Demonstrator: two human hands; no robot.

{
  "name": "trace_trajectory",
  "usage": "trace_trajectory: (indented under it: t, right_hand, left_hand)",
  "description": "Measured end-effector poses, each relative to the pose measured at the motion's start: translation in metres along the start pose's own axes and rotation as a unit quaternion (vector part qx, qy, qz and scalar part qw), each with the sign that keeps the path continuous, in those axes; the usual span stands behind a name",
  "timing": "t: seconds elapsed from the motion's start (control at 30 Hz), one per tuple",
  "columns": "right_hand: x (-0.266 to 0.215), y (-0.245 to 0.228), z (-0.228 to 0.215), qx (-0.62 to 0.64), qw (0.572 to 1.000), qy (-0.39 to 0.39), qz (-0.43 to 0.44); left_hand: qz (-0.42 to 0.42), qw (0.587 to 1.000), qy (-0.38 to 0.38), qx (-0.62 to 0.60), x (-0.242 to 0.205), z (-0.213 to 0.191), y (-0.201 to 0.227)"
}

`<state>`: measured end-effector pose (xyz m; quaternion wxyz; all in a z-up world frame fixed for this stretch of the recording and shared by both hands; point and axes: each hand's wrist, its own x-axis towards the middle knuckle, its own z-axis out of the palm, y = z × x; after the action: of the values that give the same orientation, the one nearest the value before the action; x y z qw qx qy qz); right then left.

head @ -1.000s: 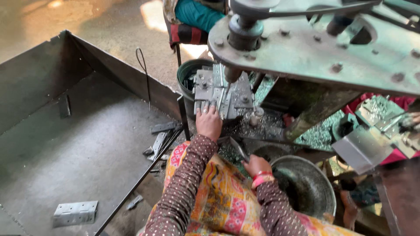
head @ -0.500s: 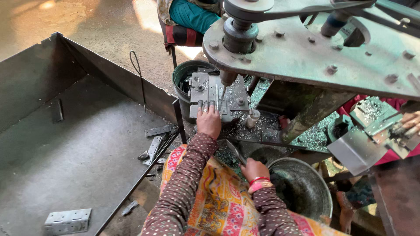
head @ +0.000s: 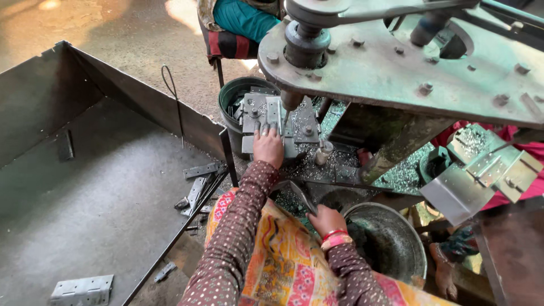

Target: The person places small metal hinge components into a drilling jig by hand, uses a lever to lower the drill head to create holes, and затем moves the finished pieces into a collection bin.

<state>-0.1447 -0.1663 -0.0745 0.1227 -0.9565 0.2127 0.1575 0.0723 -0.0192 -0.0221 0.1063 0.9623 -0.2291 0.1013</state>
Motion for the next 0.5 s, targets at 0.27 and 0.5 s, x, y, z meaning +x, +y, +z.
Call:
trace_trajectory:
  t: [0.27,0.5]
  right_hand:
    - [0.035,-0.021,-0.052,-0.039,0.994,-0.106,0.009]
    - [0.015,0.003,0.010,0.042,0.997,-0.055,-0.016]
  left_hand:
    - [0.023,0.999,0.026,0.034,0.003,-0.011,-0.011]
    - [-0.002,1.000,0.000,-0.020,0.029,0.002,-0.024]
